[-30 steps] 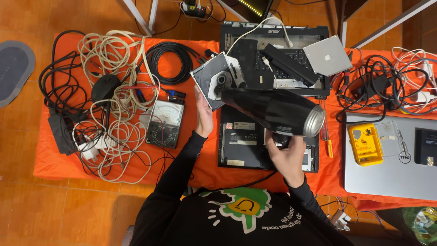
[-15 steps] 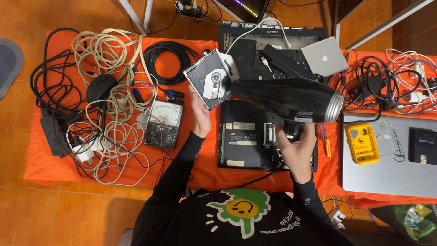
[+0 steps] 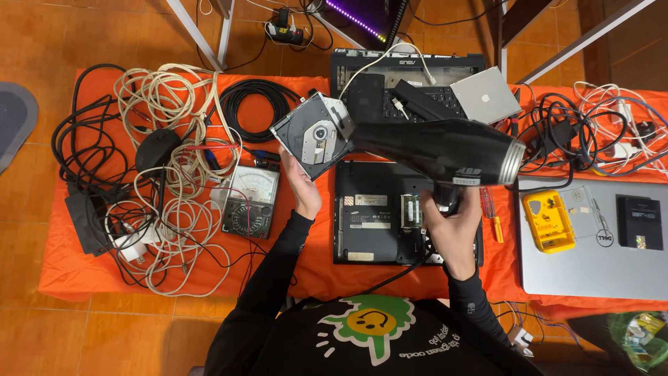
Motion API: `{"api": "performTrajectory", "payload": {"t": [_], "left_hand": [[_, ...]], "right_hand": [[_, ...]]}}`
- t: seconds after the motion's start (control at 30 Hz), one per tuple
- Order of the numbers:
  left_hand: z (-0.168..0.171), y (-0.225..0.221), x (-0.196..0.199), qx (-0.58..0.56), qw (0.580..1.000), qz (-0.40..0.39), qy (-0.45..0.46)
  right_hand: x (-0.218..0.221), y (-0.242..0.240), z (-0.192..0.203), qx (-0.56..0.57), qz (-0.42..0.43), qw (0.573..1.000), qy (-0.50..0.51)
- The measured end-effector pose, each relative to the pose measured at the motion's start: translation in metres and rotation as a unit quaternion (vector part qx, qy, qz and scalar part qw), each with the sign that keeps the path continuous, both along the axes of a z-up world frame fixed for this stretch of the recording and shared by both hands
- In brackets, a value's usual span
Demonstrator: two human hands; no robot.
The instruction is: Disassembling a laptop, using a screwdriver, and inspecting the optical drive component.
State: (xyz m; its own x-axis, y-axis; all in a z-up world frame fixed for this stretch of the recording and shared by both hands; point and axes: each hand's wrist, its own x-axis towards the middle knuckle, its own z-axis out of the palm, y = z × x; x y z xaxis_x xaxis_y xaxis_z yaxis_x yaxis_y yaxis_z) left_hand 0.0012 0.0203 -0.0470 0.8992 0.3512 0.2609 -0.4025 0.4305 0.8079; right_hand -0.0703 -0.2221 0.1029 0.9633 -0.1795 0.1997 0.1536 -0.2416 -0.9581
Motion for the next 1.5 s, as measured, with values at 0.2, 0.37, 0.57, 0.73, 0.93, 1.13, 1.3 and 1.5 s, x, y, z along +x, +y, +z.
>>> {"api": "performTrajectory", "payload": {"t": [0.2, 0.37, 0.57, 0.73, 0.93, 1.13, 1.3, 1.5], "left_hand": [[-0.002, -0.004, -0.001, 0.075, 0.996, 0.054, 0.002], [0.004, -0.004, -0.001, 0.05, 0.998, 0.03, 0.017], [0.006, 0.0, 0.0, 0.053, 0.997, 0.056, 0.011], [0.009, 0.0, -0.001, 0.056, 0.997, 0.053, -0.01], [0.005, -0.003, 0.001, 0.038, 0.998, 0.049, -0.01], [0.003, 0.0, -0.001, 0.05, 0.997, 0.057, -0.011], [0.014, 0.008, 0.003, 0.069, 0.994, 0.081, -0.012], [-0.039, 0.037, 0.016, -0.113, 0.979, 0.158, -0.055]], "right_hand": [[0.004, 0.006, 0.014, 0.012, 0.015, 1.0, -0.002], [0.008, 0.009, 0.018, -0.001, 0.022, 1.0, 0.003], [0.012, 0.01, 0.016, 0.008, 0.028, 1.0, -0.008], [0.014, 0.005, 0.002, -0.038, 0.039, 0.996, -0.07], [0.016, 0.013, 0.014, -0.062, 0.032, 0.996, -0.047], [0.016, 0.014, 0.013, -0.05, 0.054, 0.996, -0.047], [0.024, 0.028, 0.034, 0.027, 0.075, 0.997, -0.001], [0.058, 0.057, 0.043, 0.128, 0.156, 0.979, -0.005]]}}
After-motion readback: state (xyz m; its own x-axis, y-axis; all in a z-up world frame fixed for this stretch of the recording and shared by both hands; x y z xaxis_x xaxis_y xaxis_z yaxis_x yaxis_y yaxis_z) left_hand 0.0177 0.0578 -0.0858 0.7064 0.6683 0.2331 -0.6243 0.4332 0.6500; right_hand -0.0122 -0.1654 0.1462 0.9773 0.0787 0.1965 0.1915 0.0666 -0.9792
